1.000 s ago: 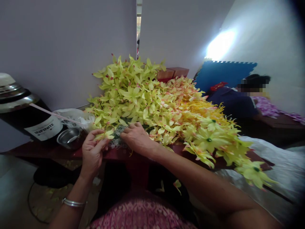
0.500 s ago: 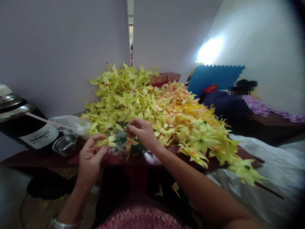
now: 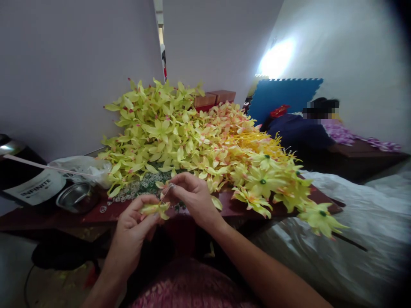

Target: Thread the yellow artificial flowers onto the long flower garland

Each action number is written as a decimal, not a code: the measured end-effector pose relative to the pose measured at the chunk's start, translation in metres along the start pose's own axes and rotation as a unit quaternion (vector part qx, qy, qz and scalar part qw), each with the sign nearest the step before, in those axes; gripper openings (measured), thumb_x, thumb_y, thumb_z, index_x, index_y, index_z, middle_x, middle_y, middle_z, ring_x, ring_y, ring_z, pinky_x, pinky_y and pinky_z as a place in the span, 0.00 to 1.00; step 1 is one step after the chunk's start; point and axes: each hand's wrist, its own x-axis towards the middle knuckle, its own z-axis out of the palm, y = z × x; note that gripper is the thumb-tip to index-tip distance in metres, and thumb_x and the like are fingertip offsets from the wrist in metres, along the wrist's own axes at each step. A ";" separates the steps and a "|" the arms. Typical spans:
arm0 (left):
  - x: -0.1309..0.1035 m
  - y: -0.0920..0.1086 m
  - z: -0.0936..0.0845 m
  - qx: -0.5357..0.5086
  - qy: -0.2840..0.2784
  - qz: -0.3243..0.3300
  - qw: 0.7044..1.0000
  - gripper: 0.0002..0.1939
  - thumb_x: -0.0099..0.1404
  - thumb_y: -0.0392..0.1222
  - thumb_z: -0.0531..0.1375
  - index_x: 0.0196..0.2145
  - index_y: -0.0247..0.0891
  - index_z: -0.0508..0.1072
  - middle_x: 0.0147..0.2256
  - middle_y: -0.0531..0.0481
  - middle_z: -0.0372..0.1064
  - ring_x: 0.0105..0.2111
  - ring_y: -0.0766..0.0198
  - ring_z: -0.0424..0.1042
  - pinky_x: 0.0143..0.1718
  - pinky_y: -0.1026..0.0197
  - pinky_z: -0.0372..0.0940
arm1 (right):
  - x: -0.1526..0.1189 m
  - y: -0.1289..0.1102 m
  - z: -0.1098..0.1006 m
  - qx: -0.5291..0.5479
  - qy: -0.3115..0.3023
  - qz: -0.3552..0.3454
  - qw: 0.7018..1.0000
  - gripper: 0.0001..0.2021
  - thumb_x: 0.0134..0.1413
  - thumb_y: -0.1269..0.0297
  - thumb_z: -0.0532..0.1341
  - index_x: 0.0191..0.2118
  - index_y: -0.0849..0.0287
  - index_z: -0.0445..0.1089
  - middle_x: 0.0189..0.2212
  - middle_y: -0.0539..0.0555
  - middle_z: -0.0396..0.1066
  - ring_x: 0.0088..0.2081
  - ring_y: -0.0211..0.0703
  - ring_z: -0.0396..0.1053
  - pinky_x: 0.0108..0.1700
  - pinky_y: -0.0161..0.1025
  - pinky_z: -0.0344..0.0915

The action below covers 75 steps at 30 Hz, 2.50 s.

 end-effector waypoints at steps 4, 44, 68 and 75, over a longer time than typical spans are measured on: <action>-0.002 -0.002 0.001 -0.001 -0.002 -0.010 1.000 0.13 0.50 0.40 0.65 0.34 0.39 0.69 0.21 0.52 0.71 0.18 0.68 0.67 0.17 0.71 0.52 | -0.005 0.003 -0.003 -0.023 -0.005 -0.030 0.999 0.03 0.42 0.67 0.61 0.27 0.59 0.67 0.20 0.47 0.72 0.23 0.35 0.69 0.27 0.32 0.65; -0.007 -0.007 0.003 -0.011 -0.008 -0.013 1.000 0.14 0.49 0.39 0.67 0.34 0.39 0.70 0.24 0.50 0.74 0.21 0.65 0.70 0.19 0.70 0.56 | -0.023 0.015 -0.008 0.025 -0.011 -0.098 0.995 0.06 0.47 0.63 0.63 0.33 0.55 0.70 0.30 0.50 0.75 0.31 0.39 0.73 0.36 0.37 0.70; -0.004 -0.005 0.008 -0.101 -0.021 0.077 0.992 0.22 0.51 0.31 0.63 0.43 0.41 0.64 0.22 0.57 0.66 0.17 0.75 0.58 0.18 0.74 0.53 | -0.031 0.025 0.001 -0.471 -0.069 -0.458 0.751 0.15 0.58 0.72 0.52 0.51 0.70 0.62 0.44 0.66 0.71 0.51 0.51 0.66 0.50 0.48 0.65; -0.006 -0.004 0.013 -0.143 0.000 0.080 0.986 0.23 0.49 0.32 0.65 0.42 0.40 0.64 0.19 0.57 0.65 0.16 0.75 0.58 0.18 0.75 0.53 | -0.036 0.028 0.005 -0.465 -0.075 -0.468 0.748 0.18 0.55 0.77 0.49 0.52 0.72 0.60 0.44 0.69 0.70 0.51 0.51 0.66 0.48 0.48 0.65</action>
